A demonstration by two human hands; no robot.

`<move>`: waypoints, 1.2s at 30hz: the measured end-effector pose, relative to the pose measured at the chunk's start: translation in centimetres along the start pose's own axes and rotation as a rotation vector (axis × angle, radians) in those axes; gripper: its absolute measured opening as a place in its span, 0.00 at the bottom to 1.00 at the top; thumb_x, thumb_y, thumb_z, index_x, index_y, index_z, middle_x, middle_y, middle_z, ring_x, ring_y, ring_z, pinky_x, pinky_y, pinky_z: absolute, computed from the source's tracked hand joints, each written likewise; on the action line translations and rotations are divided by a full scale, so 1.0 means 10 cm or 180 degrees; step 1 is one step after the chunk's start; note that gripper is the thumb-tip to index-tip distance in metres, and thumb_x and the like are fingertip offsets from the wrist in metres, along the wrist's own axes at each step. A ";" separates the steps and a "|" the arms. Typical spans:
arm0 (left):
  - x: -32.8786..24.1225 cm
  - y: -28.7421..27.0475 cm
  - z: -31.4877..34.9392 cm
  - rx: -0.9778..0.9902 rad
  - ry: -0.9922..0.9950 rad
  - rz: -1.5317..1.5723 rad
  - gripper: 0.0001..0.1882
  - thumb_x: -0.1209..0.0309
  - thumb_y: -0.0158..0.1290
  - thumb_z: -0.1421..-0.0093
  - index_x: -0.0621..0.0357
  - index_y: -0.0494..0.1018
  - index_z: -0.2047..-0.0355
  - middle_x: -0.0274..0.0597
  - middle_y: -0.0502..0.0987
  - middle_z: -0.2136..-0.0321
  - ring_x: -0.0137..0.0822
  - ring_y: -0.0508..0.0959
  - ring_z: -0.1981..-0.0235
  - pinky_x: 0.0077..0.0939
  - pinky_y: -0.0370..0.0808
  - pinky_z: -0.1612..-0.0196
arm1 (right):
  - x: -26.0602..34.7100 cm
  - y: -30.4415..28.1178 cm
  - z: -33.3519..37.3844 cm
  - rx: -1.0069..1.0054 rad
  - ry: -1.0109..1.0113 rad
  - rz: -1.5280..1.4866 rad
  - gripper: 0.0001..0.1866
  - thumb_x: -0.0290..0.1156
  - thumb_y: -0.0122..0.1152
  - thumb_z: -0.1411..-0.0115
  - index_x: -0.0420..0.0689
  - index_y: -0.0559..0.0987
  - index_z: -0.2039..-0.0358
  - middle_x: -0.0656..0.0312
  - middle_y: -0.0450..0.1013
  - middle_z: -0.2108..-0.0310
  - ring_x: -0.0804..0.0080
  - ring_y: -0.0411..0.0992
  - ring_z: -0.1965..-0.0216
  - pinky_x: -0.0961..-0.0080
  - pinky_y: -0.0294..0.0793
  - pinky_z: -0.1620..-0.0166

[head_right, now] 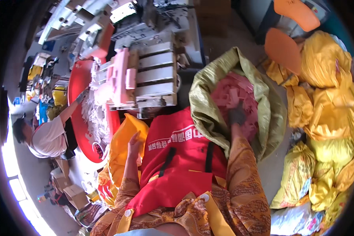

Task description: The person retrieves toy gun parts from a sack, places them one by one onto a printing machine platform, and transfers the printed toy gun parts into another bag.

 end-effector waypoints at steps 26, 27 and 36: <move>-1.08 0.10 0.19 -0.0433 0.1079 -0.2287 0.13 0.63 0.54 0.46 0.54 0.77 0.62 0.48 0.78 0.69 0.45 0.78 0.67 0.36 0.74 0.62 | -0.20 -1.52 1.15 0.1654 -0.1424 -0.2934 0.29 0.29 0.65 0.48 0.37 0.68 0.46 0.61 0.74 0.63 0.82 0.71 0.67 0.83 0.72 0.63; -1.29 0.14 0.21 -0.0799 0.1574 -0.2252 0.09 0.68 0.54 0.45 0.55 0.78 0.66 0.46 0.77 0.72 0.43 0.78 0.71 0.33 0.73 0.66 | -0.16 -1.58 1.12 0.1942 -0.0899 -0.3358 0.24 0.28 0.62 0.45 0.42 0.70 0.48 0.63 0.73 0.65 0.81 0.71 0.69 0.84 0.72 0.64; -3.26 0.90 0.12 -0.1499 0.4091 -0.1782 0.10 0.75 0.51 0.45 0.59 0.74 0.62 0.47 0.75 0.64 0.48 0.74 0.62 0.39 0.70 0.56 | 0.91 -2.36 1.34 0.2094 -0.2027 -0.5103 0.19 0.34 0.54 0.39 0.44 0.71 0.49 0.59 0.72 0.53 0.69 0.72 0.54 0.63 0.69 0.49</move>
Point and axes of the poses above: each hand's wrist, its own z-axis away from the middle knuckle, its own y-axis out of the palm, x = y × z, the point moved 3 cm from there along -z, towards the middle knuckle
